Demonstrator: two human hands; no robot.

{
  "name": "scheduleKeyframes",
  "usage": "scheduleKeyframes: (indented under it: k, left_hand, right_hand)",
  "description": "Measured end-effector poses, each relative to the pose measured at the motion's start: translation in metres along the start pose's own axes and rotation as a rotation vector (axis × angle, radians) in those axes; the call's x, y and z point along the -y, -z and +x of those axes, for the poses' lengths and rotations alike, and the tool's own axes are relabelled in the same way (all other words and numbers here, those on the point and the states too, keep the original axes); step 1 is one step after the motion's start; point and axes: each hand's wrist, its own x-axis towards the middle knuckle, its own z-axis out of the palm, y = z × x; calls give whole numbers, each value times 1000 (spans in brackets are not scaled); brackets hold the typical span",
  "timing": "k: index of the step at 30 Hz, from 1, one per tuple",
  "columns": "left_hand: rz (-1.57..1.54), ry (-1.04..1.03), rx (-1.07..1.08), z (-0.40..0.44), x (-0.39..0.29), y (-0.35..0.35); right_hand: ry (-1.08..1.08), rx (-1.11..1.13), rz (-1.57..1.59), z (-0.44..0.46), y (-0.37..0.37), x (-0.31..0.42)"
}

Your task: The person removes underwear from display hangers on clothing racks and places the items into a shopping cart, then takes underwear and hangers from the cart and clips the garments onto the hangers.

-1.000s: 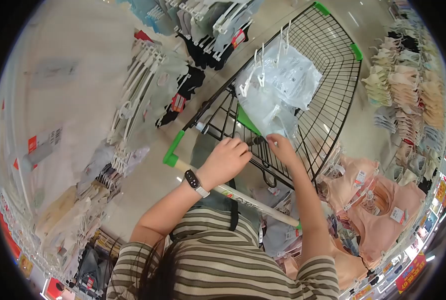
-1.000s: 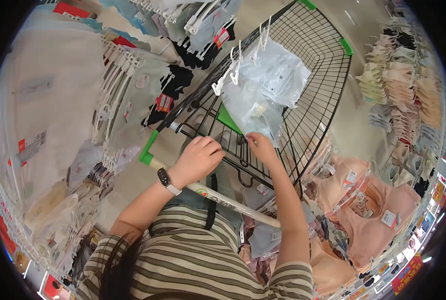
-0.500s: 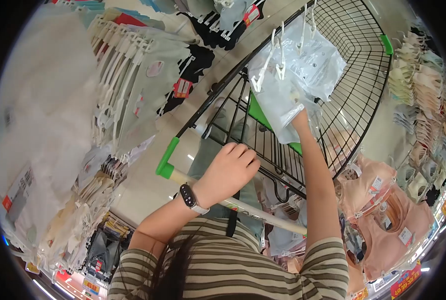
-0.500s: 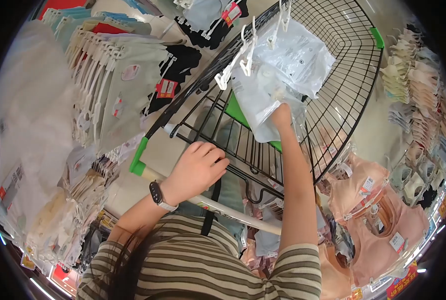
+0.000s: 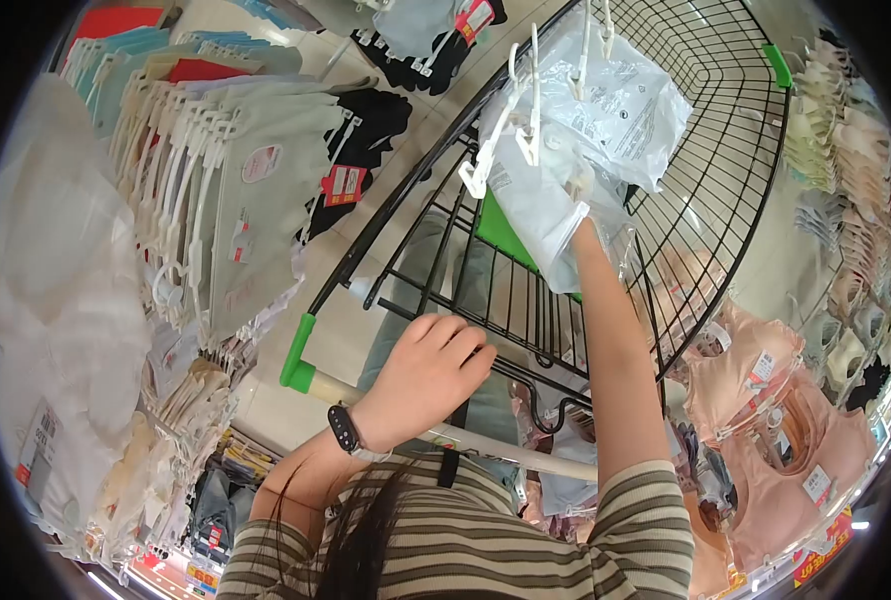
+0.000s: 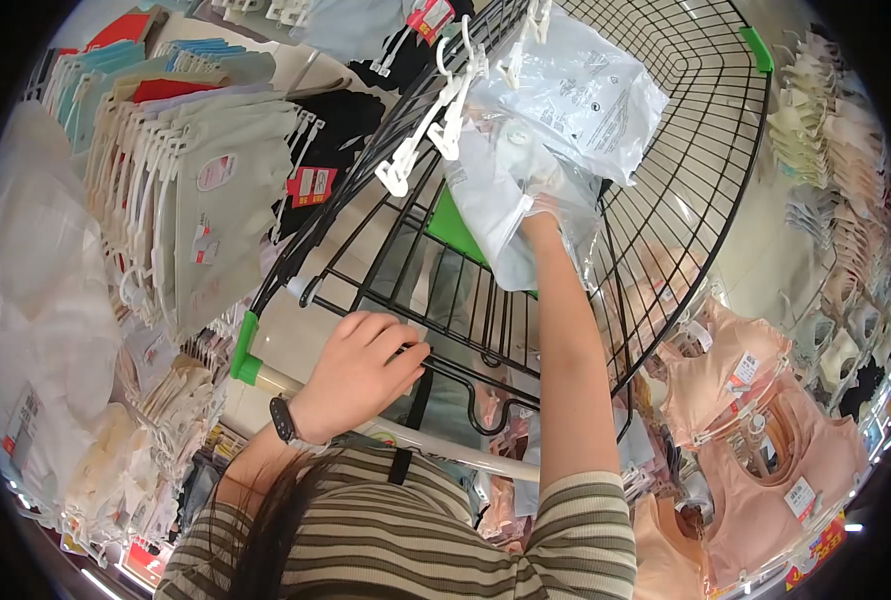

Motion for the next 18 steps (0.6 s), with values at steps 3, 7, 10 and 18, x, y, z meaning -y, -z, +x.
scheduleKeyframes:
  k: [3,7,10,18]
  left_hand:
    - [-20,16,8,1,0,1]
    - [-18,22,9,1,0,2]
    - [-8,17,12,1,0,2]
    - [-19,11,18,0,-1,3]
  right_hand:
    - [4,-34,38,16,-2,12]
    - [1,-55,80,26,-6,20]
    - [8,-52,109,26,-8,27]
    - [9,-33,164,22,-7,47]
